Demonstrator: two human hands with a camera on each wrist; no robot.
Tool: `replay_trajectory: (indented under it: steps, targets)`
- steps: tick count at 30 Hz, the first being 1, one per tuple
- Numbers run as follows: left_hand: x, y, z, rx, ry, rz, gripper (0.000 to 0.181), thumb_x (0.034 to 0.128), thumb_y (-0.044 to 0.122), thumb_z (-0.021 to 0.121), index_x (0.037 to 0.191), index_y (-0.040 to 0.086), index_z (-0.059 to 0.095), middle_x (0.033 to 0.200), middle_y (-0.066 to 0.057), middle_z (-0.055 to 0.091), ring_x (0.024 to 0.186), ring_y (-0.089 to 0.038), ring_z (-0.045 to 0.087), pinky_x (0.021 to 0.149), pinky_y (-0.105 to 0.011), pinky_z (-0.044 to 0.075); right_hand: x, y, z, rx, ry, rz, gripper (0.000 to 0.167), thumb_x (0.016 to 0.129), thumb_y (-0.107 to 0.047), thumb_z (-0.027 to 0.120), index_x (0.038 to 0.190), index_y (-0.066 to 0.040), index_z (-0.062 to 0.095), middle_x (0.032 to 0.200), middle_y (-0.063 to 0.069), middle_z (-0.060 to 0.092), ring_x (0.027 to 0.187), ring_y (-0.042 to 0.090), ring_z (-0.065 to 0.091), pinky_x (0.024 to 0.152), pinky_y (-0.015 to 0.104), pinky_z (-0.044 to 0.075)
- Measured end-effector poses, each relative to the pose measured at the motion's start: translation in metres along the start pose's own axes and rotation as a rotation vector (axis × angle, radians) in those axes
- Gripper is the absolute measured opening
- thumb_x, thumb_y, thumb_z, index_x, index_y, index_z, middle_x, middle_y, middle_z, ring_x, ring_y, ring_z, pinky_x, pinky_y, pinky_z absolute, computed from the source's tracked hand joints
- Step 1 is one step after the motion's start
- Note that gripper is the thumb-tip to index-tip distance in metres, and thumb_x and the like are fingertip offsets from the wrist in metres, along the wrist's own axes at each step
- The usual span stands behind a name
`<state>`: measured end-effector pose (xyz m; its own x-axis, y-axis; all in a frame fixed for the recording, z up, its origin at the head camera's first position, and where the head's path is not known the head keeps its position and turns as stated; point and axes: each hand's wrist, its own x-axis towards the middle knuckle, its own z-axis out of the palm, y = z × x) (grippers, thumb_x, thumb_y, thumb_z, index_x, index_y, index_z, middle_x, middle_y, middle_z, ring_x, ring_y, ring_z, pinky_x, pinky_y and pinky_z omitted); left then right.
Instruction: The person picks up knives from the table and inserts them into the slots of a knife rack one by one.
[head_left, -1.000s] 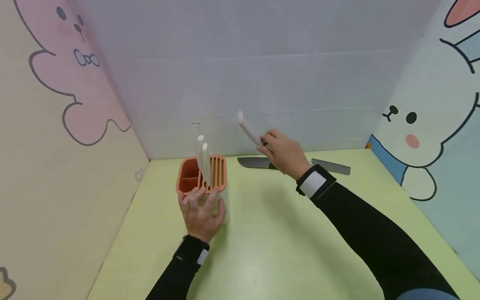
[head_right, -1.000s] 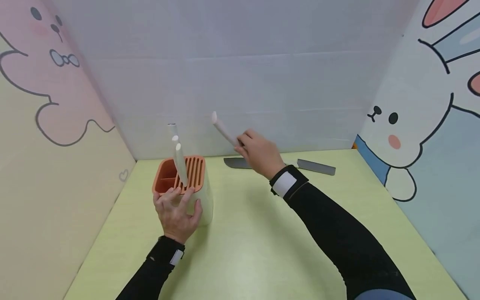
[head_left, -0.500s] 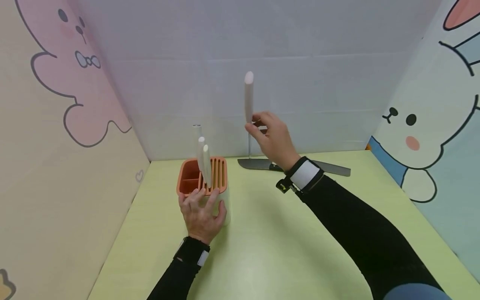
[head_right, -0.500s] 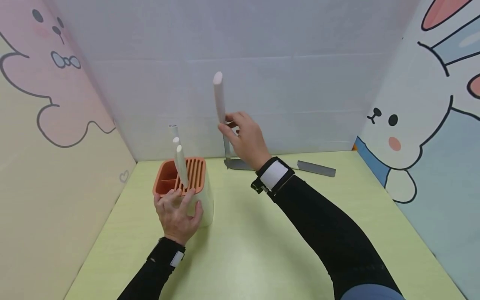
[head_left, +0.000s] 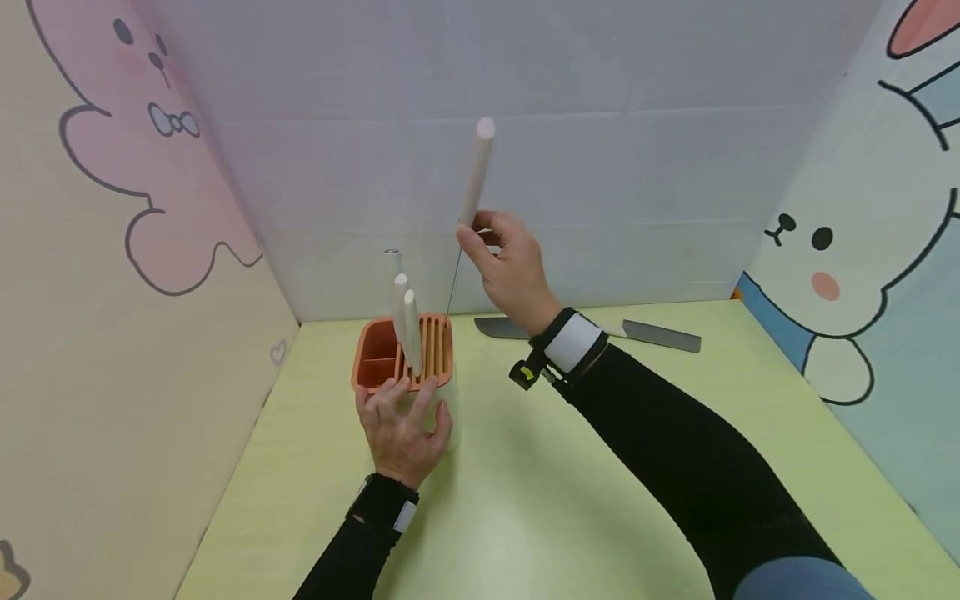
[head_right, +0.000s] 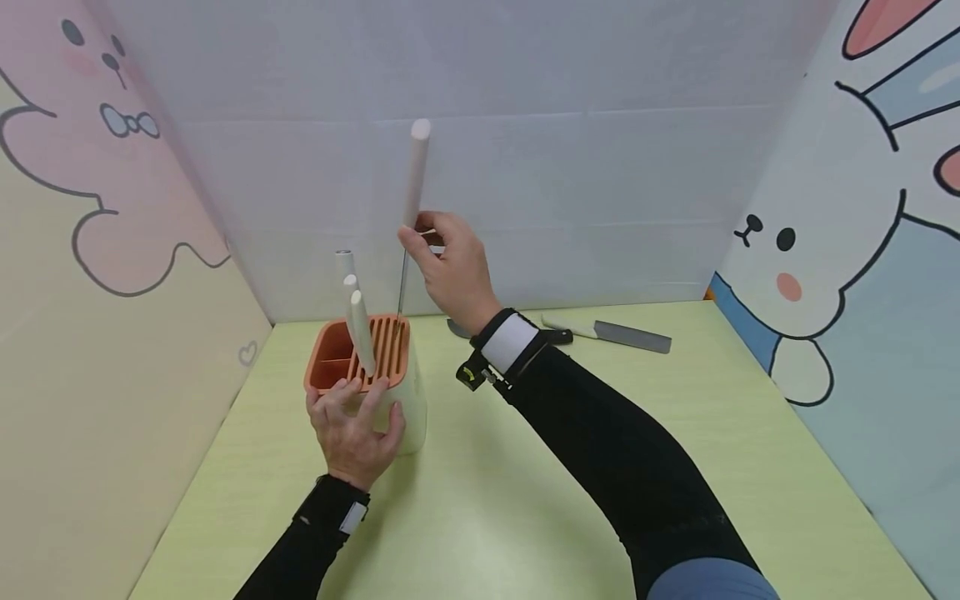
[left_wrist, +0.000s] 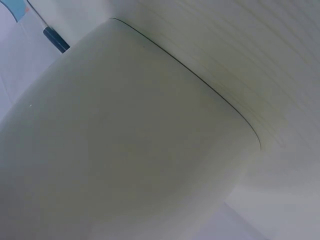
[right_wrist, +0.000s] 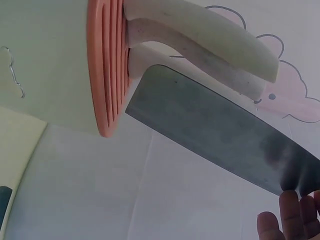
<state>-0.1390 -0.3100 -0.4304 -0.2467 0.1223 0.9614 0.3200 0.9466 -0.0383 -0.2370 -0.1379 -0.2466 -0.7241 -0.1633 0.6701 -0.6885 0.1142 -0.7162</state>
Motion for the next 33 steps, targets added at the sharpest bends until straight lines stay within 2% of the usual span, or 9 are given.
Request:
replay_trajectory:
  steps: [9,22,26,33]
  targets:
    - [0.001,-0.001,0.001,-0.004,0.005,0.011,0.032,0.0807,0.026,0.059,0.109,0.014,0.068,0.107,-0.020,0.054,0.105,-0.035,0.045,0.091,-0.061,0.029,0.001,0.006,0.018,0.028,-0.025,0.037,0.026,0.097,-0.022,0.057,0.113,-0.002,0.063,0.110,0.008,0.060,0.097,0.018,0.061,0.081,0.035,0.050]
    - [0.001,-0.001,0.000,-0.002,0.019,0.014,0.034,0.0783,0.026,0.060,0.109,0.014,0.069,0.106,-0.019,0.054,0.105,-0.034,0.045,0.089,-0.062,0.031,-0.004,0.018,0.031,0.026,-0.130,0.100,0.028,0.097,-0.026,0.057,0.113,-0.004,0.063,0.109,0.006,0.061,0.097,0.017,0.061,0.084,0.031,0.050]
    - [0.001,-0.001,0.001,-0.010,0.020,0.014,0.033,0.0789,0.026,0.059,0.108,0.014,0.069,0.105,-0.020,0.054,0.104,-0.035,0.045,0.089,-0.062,0.030,-0.007,0.023,0.035,-0.011,-0.163,0.105,0.027,0.098,-0.027,0.056,0.113,-0.007,0.063,0.107,0.003,0.061,0.096,0.016,0.063,0.085,0.030,0.050]
    - [0.000,-0.002,0.001,0.003,0.024,0.016,0.035,0.0776,0.027,0.062,0.110,0.016,0.070,0.107,-0.019,0.055,0.105,-0.034,0.045,0.090,-0.061,0.032,-0.013,0.030,0.043,-0.075,-0.222,0.125,0.031,0.098,-0.029,0.055,0.116,-0.005,0.063,0.107,0.005,0.061,0.097,0.017,0.063,0.085,0.033,0.050]
